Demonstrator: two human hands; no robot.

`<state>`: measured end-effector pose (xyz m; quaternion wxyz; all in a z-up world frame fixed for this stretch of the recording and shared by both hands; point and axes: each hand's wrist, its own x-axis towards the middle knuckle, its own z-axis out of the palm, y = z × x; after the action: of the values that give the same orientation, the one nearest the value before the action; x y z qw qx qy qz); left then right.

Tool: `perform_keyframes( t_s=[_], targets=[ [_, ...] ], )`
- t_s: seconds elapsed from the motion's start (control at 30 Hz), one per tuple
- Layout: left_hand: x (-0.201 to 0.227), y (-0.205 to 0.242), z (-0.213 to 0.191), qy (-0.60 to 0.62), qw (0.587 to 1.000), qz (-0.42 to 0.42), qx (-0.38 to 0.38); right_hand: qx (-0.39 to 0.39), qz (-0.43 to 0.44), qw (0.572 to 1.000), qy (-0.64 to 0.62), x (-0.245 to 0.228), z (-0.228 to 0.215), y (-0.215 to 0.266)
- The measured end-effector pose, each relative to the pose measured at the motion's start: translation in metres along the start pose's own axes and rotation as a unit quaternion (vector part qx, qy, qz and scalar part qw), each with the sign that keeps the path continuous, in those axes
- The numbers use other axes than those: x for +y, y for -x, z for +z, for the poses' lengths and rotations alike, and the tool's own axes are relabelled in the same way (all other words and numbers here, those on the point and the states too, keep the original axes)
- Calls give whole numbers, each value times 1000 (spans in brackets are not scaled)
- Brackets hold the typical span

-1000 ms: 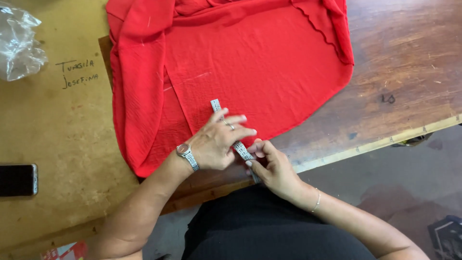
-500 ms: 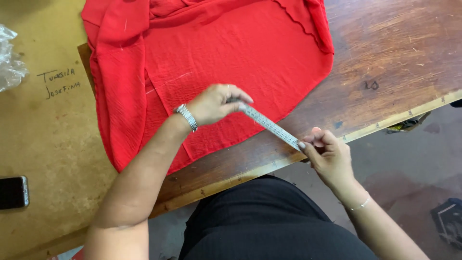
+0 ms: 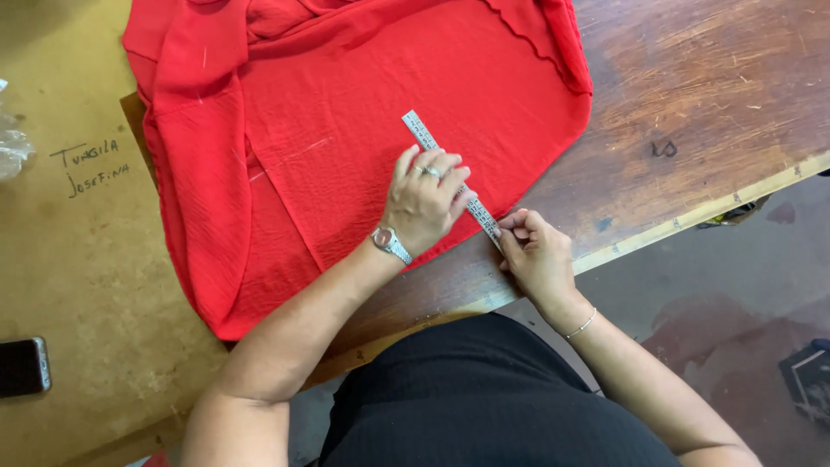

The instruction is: Measuring and marking a red garment with white chalk on a wooden workbench using a flexible measuring tape.

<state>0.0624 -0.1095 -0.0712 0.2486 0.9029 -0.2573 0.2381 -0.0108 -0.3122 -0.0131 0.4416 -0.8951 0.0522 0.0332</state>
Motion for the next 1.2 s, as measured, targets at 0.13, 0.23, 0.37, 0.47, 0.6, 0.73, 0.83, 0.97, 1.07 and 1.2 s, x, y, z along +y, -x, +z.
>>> perform_keyframes(
  t_s=[0.13, 0.23, 0.37, 0.47, 0.6, 0.73, 0.83, 0.97, 1.07, 1.2],
  targets=[
    [15, 9, -7, -5, 1000, 15, -19, 7, -13, 1000, -10, 3, 6, -3],
    [15, 14, -1, -31, 999, 26, -7, 2, -29, 1000, -3, 9, 4, -3],
    [17, 13, -6, -48, 999, 25, -2, -36, -20, 985, 166, 22, -6, 8],
    [17, 15, -1, -50, 998, 24, 1, -30, -24, 981, 191, 24, -6, 14],
    [16, 17, 4, -41, 999, 16, 1, -21, -26, 982, 184, 18, -3, 13],
    [15, 16, 2, -45, 999, 14, -4, -22, -35, 981, 191, 21, -3, 12],
    [15, 16, 3, -48, 999, 13, -5, -23, -35, 980, 192, 26, -2, 11],
    [15, 13, 0, -45, 999, 7, -12, -15, -55, 976, 211, 33, -1, 10],
    [10, 7, 0, -49, 999, -7, -13, -3, -88, 964, 250, 34, 0, 11],
    [-11, -5, 11, -81, 996, -45, 6, 9, -128, 947, 296, 30, 1, 14]
  ],
)
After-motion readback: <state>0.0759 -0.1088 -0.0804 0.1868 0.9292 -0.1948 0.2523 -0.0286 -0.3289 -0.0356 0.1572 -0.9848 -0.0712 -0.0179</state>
